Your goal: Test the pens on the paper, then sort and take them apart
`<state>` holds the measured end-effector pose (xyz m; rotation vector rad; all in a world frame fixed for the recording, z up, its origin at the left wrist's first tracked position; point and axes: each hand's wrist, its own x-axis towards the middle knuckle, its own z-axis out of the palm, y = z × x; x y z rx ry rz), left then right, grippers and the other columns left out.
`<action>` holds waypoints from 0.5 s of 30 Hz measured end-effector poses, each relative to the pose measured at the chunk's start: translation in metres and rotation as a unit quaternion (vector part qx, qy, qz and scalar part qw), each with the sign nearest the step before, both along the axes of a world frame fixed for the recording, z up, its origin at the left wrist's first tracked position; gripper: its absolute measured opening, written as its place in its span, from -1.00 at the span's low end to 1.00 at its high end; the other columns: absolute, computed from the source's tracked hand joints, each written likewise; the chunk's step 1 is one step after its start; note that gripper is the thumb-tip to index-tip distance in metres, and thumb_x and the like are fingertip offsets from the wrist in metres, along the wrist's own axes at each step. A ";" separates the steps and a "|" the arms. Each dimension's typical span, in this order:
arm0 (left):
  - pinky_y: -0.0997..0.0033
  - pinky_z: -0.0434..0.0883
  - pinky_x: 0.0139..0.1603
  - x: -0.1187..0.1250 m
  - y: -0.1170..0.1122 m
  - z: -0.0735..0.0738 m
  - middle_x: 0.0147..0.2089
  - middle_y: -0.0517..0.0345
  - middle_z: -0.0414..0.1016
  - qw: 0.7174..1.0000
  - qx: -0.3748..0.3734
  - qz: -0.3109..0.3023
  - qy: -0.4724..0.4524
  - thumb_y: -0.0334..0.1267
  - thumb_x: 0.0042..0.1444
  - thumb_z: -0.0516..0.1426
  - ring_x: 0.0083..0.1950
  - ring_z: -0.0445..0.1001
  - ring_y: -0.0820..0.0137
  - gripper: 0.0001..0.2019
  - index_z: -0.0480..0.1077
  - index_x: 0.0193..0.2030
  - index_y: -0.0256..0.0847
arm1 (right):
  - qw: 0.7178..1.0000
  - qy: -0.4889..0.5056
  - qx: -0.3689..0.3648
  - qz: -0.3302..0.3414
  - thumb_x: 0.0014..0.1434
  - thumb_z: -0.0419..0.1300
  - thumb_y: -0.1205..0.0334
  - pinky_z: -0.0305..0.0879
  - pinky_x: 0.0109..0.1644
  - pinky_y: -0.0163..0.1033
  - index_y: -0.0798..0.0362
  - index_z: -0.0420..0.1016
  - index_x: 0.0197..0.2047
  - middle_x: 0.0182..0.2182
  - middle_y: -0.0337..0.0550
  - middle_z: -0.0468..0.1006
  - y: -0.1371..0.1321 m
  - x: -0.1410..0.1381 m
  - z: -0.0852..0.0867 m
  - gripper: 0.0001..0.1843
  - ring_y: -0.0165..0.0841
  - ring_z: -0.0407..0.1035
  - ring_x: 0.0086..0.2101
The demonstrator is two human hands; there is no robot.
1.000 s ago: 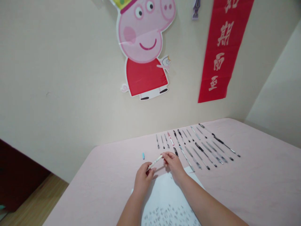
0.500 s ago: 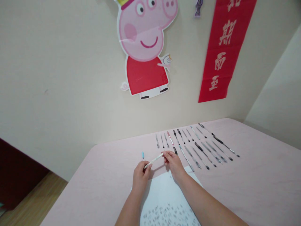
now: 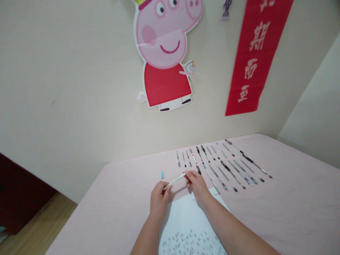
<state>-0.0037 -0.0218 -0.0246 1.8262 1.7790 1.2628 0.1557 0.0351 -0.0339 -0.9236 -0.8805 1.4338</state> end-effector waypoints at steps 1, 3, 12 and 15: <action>0.46 0.24 -0.42 0.000 0.000 0.000 -0.50 0.20 0.39 1.000 0.001 -0.001 0.001 -0.13 0.08 0.05 -0.44 0.33 0.42 -0.78 0.40 -0.43 -0.20 | 1.000 0.001 -0.001 -0.001 -0.12 0.31 -0.08 0.05 -0.57 -0.36 0.09 0.43 -0.51 -0.67 -0.30 0.33 0.000 0.000 0.000 -0.62 -0.48 0.16 -0.62; 0.46 0.25 -0.41 0.000 0.000 0.000 -0.49 0.19 0.39 1.000 0.000 -0.004 0.003 -0.13 0.08 0.05 -0.44 0.34 0.42 -0.78 0.41 -0.43 -0.20 | 1.000 0.005 -0.006 0.000 -0.12 0.32 -0.07 0.05 -0.57 -0.37 0.09 0.42 -0.52 -0.67 -0.30 0.33 0.000 0.000 0.000 -0.63 -0.49 0.16 -0.62; 0.44 0.26 -0.38 0.000 -0.001 0.001 -0.48 0.17 0.40 1.000 -0.006 -0.011 0.017 -0.12 0.10 0.04 -0.42 0.36 0.40 -0.77 0.42 -0.42 -0.20 | 1.000 0.012 -0.018 -0.002 -0.16 0.33 -0.08 0.05 -0.61 -0.38 0.09 0.38 -0.59 -0.69 -0.30 0.32 0.001 0.000 0.002 -0.60 -0.52 0.15 -0.65; 0.44 0.26 -0.38 0.000 -0.001 0.000 -0.48 0.17 0.41 1.000 -0.004 -0.011 0.026 -0.13 0.10 0.04 -0.41 0.36 0.39 -0.77 0.42 -0.42 -0.19 | 1.000 0.010 -0.018 -0.001 -0.16 0.33 -0.07 0.05 -0.60 -0.38 0.09 0.38 -0.59 -0.68 -0.31 0.32 0.001 0.000 0.003 -0.61 -0.51 0.15 -0.65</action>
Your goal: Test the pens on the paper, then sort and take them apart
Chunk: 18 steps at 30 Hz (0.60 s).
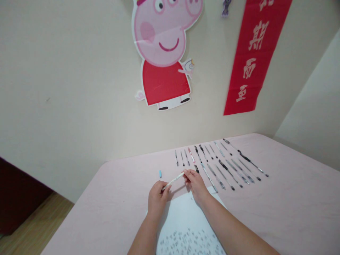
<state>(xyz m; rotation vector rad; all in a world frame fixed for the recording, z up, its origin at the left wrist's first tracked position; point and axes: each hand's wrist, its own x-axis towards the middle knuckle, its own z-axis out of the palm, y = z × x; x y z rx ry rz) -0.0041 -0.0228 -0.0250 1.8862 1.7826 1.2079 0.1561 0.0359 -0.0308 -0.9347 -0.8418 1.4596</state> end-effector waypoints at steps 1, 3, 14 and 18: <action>0.44 0.25 -0.38 0.000 0.000 -0.001 -0.48 0.17 0.41 1.000 0.003 -0.001 0.004 -0.13 0.10 0.05 -0.41 0.36 0.39 -0.77 0.42 -0.43 -0.19 | 1.000 0.000 0.000 0.002 -0.15 0.33 -0.07 0.05 -0.60 -0.38 0.08 0.38 -0.59 -0.68 -0.31 0.32 0.000 0.000 0.000 -0.61 -0.51 0.15 -0.65; 0.45 0.25 -0.38 0.000 -0.001 -0.001 -0.48 0.17 0.40 1.000 0.008 -0.005 0.016 -0.13 0.11 0.05 -0.41 0.37 0.39 -0.77 0.42 -0.43 -0.19 | 1.000 0.004 -0.001 0.004 -0.15 0.32 -0.07 0.05 -0.60 -0.38 0.08 0.38 -0.59 -0.68 -0.31 0.32 0.000 0.001 0.000 -0.61 -0.52 0.16 -0.65; 0.45 0.24 -0.36 0.001 -0.002 0.001 -0.48 0.17 0.39 0.998 0.022 -0.010 0.051 -0.13 0.13 0.05 -0.39 0.36 0.39 -0.76 0.41 -0.44 -0.20 | 1.000 0.011 -0.002 0.001 -0.14 0.33 -0.07 0.06 -0.58 -0.40 0.10 0.41 -0.56 -0.68 -0.31 0.31 0.000 0.000 0.001 -0.62 -0.52 0.15 -0.63; 0.48 0.23 -0.41 0.001 -0.001 -0.002 -0.51 0.20 0.37 1.000 0.015 0.003 0.013 -0.13 0.12 0.05 -0.44 0.33 0.43 -0.75 0.40 -0.46 -0.20 | 0.999 -0.039 0.011 -0.003 -0.05 0.27 -0.09 0.07 -0.61 -0.42 0.11 0.47 -0.31 -0.65 -0.31 0.33 -0.001 -0.002 -0.002 -0.59 -0.52 0.16 -0.63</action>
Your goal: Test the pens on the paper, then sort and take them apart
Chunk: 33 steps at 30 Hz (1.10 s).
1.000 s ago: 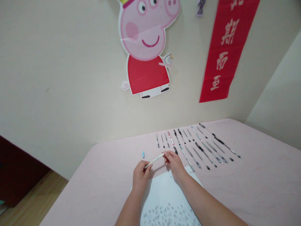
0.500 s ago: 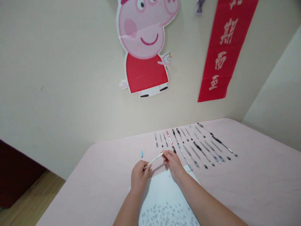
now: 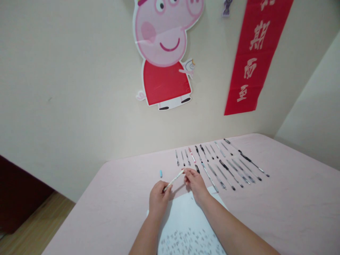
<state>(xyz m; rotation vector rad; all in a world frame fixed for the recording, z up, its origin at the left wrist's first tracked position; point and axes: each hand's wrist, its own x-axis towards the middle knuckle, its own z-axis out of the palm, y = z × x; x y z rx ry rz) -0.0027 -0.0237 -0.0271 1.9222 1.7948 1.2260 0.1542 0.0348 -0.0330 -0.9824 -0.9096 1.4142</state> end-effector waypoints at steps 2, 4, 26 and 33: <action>0.49 0.22 -0.43 -0.001 0.001 -0.001 -0.52 0.21 0.37 1.000 -0.004 0.015 -0.022 -0.11 0.12 0.04 -0.46 0.31 0.45 -0.73 0.40 -0.46 -0.21 | 0.999 -0.039 0.032 -0.016 0.00 0.24 -0.07 0.10 -0.62 -0.43 0.08 0.43 -0.14 -0.55 -0.28 0.39 -0.002 -0.001 -0.002 -0.54 -0.51 0.19 -0.61; 0.49 0.21 -0.45 -0.001 0.002 -0.002 -0.52 0.21 0.37 0.999 -0.007 0.031 -0.041 -0.09 0.10 0.04 -0.48 0.29 0.46 -0.72 0.39 -0.48 -0.22 | 0.993 -0.079 0.084 -0.038 0.04 0.20 -0.03 0.15 -0.63 -0.42 0.03 0.37 -0.03 -0.40 -0.22 0.43 -0.004 -0.002 -0.004 -0.54 -0.49 0.23 -0.57; 0.48 0.25 -0.43 0.003 0.004 -0.008 -0.50 0.22 0.37 0.988 -0.078 -0.088 -0.100 -0.16 0.00 0.15 -0.48 0.30 0.48 -0.77 0.46 -0.25 -0.24 | 0.967 -0.149 0.160 -0.129 0.09 0.11 0.18 0.37 -0.37 -0.29 0.04 0.38 -0.11 -0.26 -0.11 0.54 -0.009 0.005 -0.001 -0.72 -0.36 0.42 -0.36; 0.47 0.27 -0.40 0.002 0.005 -0.009 -0.45 0.17 0.42 0.991 -0.100 -0.069 -0.057 -0.20 0.04 0.09 -0.45 0.33 0.45 -0.81 0.46 -0.29 -0.23 | 0.972 -0.176 0.158 -0.005 0.19 0.03 -0.06 0.20 -0.51 -0.34 0.08 0.44 -0.27 -0.56 -0.24 0.41 -0.041 0.021 0.010 -0.63 -0.45 0.27 -0.58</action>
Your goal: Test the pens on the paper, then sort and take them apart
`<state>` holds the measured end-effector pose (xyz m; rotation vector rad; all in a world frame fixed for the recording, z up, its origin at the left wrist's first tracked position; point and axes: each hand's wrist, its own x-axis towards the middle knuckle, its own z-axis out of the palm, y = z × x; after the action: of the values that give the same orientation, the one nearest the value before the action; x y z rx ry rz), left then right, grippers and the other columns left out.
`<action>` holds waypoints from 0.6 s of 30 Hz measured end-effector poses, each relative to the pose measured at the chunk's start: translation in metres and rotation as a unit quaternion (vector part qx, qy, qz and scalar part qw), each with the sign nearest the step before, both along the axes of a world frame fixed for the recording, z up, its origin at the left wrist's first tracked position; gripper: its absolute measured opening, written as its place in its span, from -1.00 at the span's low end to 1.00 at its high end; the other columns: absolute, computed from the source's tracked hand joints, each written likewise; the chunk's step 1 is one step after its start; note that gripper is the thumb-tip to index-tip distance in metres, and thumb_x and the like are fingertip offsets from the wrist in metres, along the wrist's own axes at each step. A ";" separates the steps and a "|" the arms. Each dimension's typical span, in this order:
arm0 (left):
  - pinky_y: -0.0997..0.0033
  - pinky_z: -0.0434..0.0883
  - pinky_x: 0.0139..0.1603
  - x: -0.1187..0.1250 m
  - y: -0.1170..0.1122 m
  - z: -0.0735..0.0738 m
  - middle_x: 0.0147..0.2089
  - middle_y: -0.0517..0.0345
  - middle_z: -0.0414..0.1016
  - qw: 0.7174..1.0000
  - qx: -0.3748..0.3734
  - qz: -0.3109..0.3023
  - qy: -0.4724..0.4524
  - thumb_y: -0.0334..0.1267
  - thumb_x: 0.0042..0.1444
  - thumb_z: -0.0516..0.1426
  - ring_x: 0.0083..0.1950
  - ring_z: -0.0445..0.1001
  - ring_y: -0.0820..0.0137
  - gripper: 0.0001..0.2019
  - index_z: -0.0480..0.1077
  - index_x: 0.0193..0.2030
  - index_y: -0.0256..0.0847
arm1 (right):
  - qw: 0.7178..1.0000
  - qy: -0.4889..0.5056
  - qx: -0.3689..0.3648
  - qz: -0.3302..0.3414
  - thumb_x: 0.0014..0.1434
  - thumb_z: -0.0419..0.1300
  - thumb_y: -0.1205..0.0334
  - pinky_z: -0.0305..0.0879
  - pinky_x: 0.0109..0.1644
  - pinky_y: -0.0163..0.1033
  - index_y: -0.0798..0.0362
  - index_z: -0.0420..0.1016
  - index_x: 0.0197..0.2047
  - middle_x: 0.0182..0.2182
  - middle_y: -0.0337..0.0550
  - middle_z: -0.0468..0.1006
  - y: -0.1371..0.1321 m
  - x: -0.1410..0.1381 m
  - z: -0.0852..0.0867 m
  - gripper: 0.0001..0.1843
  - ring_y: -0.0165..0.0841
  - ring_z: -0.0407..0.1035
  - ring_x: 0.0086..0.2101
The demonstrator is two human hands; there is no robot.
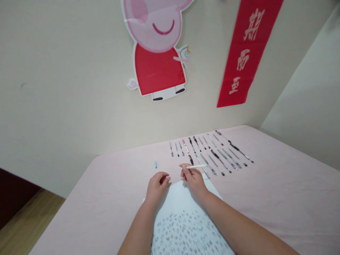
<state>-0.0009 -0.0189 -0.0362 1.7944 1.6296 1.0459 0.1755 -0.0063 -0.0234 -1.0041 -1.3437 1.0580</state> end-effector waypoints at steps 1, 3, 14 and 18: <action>0.46 0.27 -0.39 0.000 0.000 0.000 -0.44 0.16 0.44 1.000 -0.003 0.001 0.008 -0.21 0.05 0.08 -0.43 0.34 0.45 -0.81 0.46 -0.30 -0.23 | 1.000 -0.010 -0.012 0.027 0.18 0.03 -0.08 0.20 -0.51 -0.34 0.09 0.45 -0.28 -0.57 -0.23 0.41 -0.005 0.004 -0.001 -0.60 -0.44 0.27 -0.58; 0.45 0.28 -0.36 0.000 0.001 -0.001 -0.41 0.15 0.46 1.000 -0.010 0.002 0.025 -0.22 0.05 0.07 -0.40 0.36 0.43 -0.82 0.46 -0.30 -0.22 | 0.996 -0.025 -0.049 0.070 0.16 0.04 -0.11 0.21 -0.49 -0.32 0.11 0.45 -0.29 -0.56 -0.20 0.44 -0.015 0.013 -0.006 -0.57 -0.43 0.30 -0.56; 0.43 0.27 -0.33 -0.001 0.001 -0.001 -0.37 0.13 0.47 0.997 -0.021 -0.020 0.067 -0.22 0.08 0.06 -0.35 0.38 0.41 -0.82 0.46 -0.29 -0.21 | 0.973 -0.219 -0.059 0.045 -0.02 0.08 0.32 0.05 -0.48 -0.37 0.05 0.38 -0.42 -0.57 -0.32 0.33 -0.034 0.043 -0.008 -0.93 -0.46 0.17 -0.54; 0.44 0.26 -0.34 -0.001 0.001 -0.001 -0.37 0.14 0.47 0.997 -0.025 -0.024 0.073 -0.22 0.07 0.06 -0.35 0.38 0.41 -0.82 0.45 -0.29 -0.20 | 0.962 -0.268 -0.042 0.039 -0.08 0.04 0.39 0.02 -0.47 -0.37 0.04 0.33 -0.49 -0.61 -0.33 0.30 -0.032 0.044 -0.006 -0.91 -0.44 0.17 -0.53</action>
<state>-0.0023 -0.0183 -0.0374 1.9061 1.6723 0.8629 0.2194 -0.0382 -0.0299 -1.3739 -1.7960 0.9397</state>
